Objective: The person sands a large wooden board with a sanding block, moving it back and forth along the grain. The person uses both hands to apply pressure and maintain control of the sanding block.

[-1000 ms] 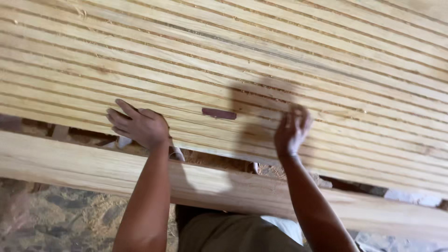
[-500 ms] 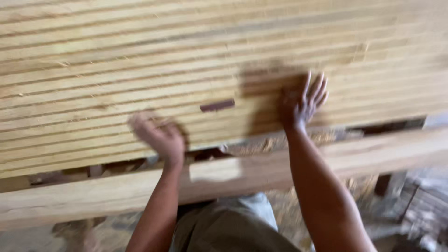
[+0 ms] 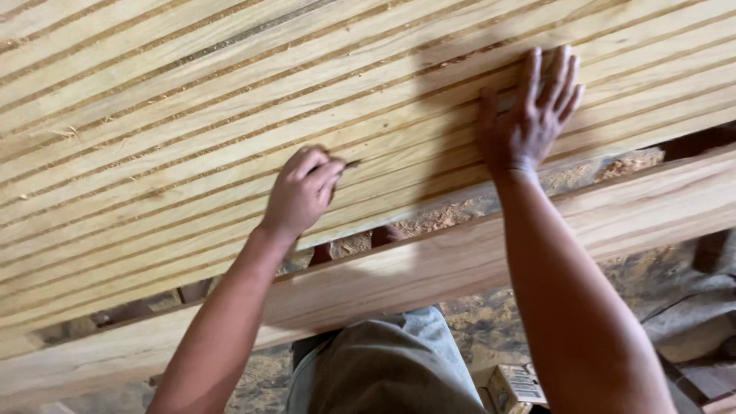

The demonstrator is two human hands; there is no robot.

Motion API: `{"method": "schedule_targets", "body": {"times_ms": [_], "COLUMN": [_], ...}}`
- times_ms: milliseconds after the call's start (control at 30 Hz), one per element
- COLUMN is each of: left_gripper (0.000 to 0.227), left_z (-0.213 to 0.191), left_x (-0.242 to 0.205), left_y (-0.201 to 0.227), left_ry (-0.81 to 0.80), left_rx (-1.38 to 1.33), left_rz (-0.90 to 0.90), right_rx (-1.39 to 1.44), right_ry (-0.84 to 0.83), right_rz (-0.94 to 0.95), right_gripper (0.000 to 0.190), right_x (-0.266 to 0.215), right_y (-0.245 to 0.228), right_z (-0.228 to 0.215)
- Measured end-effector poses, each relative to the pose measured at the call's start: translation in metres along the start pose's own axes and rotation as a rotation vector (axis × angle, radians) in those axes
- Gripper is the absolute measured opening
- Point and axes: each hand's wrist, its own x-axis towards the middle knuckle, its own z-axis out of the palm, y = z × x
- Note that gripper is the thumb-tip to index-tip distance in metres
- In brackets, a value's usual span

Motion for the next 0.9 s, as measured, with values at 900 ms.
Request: {"method": "schedule_targets", "body": {"times_ms": [900], "left_gripper": [0.004], "left_z": [-0.016], "left_x": [-0.048], "left_y": [-0.06], "left_ry": [0.082], "left_rx": [0.114], "left_rz": [0.26], "right_rx": [0.074], "right_ry": [0.099], "right_rz": [-0.065], "right_gripper": [0.071], "right_x": [-0.006], "right_y": [-0.01], "right_z": [-0.007]}}
